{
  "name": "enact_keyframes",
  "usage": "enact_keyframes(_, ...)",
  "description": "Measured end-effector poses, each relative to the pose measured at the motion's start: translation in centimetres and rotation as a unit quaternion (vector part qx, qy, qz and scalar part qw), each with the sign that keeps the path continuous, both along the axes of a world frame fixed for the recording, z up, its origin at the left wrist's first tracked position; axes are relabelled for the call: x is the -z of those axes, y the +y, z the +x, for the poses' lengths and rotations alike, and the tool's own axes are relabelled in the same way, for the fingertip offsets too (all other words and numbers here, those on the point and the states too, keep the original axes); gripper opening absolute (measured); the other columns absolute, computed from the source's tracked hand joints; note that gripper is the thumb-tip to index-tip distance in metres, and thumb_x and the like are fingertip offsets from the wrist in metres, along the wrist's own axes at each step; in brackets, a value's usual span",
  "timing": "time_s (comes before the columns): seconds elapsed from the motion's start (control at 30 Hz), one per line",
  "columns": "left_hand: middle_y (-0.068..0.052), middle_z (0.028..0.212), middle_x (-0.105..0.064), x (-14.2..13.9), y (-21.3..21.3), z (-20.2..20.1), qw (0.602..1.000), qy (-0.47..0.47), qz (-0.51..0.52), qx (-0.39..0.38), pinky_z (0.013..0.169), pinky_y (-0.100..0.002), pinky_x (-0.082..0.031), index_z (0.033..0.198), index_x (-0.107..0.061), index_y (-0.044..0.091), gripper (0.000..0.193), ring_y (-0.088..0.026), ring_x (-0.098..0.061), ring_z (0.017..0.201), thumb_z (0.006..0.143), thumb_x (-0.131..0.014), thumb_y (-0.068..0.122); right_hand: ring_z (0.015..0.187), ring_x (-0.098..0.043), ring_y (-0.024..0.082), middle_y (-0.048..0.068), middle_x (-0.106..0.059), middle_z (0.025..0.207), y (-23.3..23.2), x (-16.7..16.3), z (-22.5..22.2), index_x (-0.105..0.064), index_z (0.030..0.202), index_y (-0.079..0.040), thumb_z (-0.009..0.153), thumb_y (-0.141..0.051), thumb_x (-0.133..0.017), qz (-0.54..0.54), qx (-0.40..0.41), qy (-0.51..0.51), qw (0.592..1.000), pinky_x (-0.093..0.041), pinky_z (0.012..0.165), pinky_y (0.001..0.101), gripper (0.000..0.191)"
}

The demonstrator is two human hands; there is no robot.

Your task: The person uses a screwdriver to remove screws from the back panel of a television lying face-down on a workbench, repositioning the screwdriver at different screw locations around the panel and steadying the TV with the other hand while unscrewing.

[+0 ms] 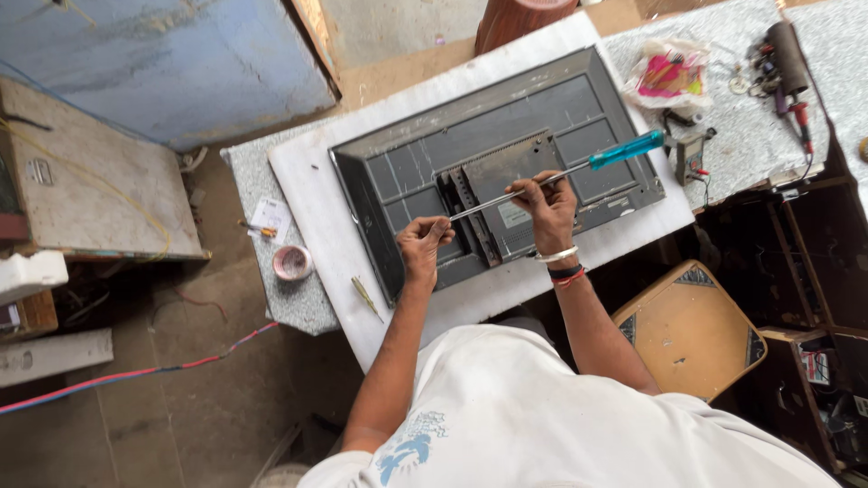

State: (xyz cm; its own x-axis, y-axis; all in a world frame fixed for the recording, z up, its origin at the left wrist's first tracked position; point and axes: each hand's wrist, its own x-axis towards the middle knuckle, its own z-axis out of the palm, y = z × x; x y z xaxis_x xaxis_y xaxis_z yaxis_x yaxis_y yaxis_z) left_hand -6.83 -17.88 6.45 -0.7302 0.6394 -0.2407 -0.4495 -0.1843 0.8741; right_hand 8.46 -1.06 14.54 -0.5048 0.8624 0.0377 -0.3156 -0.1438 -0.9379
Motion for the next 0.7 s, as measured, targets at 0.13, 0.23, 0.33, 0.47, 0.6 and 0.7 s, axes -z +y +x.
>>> enact_keyframes(0.13,-0.009,0.088,-0.077,-0.3,0.1,-0.3,0.996,0.06,-0.04,0.061,0.067,-0.025,-0.061,0.105,-0.076,-0.003,0.019,-0.013,-0.073,0.075,0.093,-0.078,0.011,0.098,-0.076,0.022,0.011,-0.075,0.102,0.6,1.1,0.4,-0.052,0.115,-0.004,0.106,-0.014,-0.066,-0.009,0.038,-0.015,0.999,-0.066,0.087,0.0343,0.019)
enact_keyframes(0.23,-0.009,0.087,-0.077,-0.9,-0.2,-0.7,0.965,0.212,-0.084,0.126,0.069,-0.027,-0.059,0.112,-0.077,0.0,0.02,-0.014,-0.071,0.076,0.095,-0.075,0.008,0.098,-0.075,0.021,0.011,-0.075,0.103,1.5,2.1,0.8,-0.052,0.115,-0.004,0.108,-0.012,-0.066,-0.012,0.029,-0.019,0.999,-0.066,0.088,0.0348,0.018)
enact_keyframes(0.33,-0.01,0.091,-0.077,-0.9,0.2,-0.7,0.92,0.34,-0.146,0.127,0.07,-0.032,-0.059,0.103,-0.079,0.003,0.016,-0.019,-0.075,0.078,0.088,-0.079,0.008,0.1,-0.075,0.02,0.01,-0.074,0.104,2.4,3.0,1.6,-0.051,0.117,-0.005,0.108,-0.011,-0.064,-0.001,0.004,-0.047,0.999,-0.065,0.088,0.0344,0.017)
enact_keyframes(0.47,-0.011,0.095,-0.078,0.3,2.0,-1.3,0.903,0.376,-0.152,0.142,0.075,-0.035,-0.06,0.101,-0.078,0.004,0.016,-0.023,-0.076,0.084,0.087,-0.079,0.009,0.102,-0.075,0.019,0.009,-0.074,0.105,3.5,4.0,1.2,-0.05,0.119,-0.006,0.11,-0.007,-0.063,0.032,-0.036,-0.073,0.996,-0.066,0.088,0.034,0.016)
enact_keyframes(0.6,-0.008,0.096,-0.078,1.6,4.3,-2.1,0.897,0.386,-0.169,0.131,0.079,-0.036,-0.06,0.098,-0.079,0.007,0.015,-0.024,-0.076,0.088,0.083,-0.078,0.01,0.105,-0.077,0.019,0.009,-0.075,0.108,4.9,3.8,-0.3,-0.051,0.122,-0.005,0.114,0.0,-0.061,0.129,-0.063,-0.086,0.986,-0.066,0.09,0.0335,0.014)
enact_keyframes(0.7,-0.003,0.1,-0.076,2.0,6.8,-3.1,0.87,0.441,-0.194,0.105,0.089,-0.038,-0.056,0.094,-0.08,0.012,0.011,-0.025,-0.071,0.099,0.083,-0.08,0.012,0.107,-0.077,0.02,0.011,-0.076,0.11,6.1,3.1,-2.0,-0.053,0.12,-0.003,0.115,0.007,-0.06,0.206,-0.076,-0.064,0.974,-0.066,0.094,0.0333,0.013)
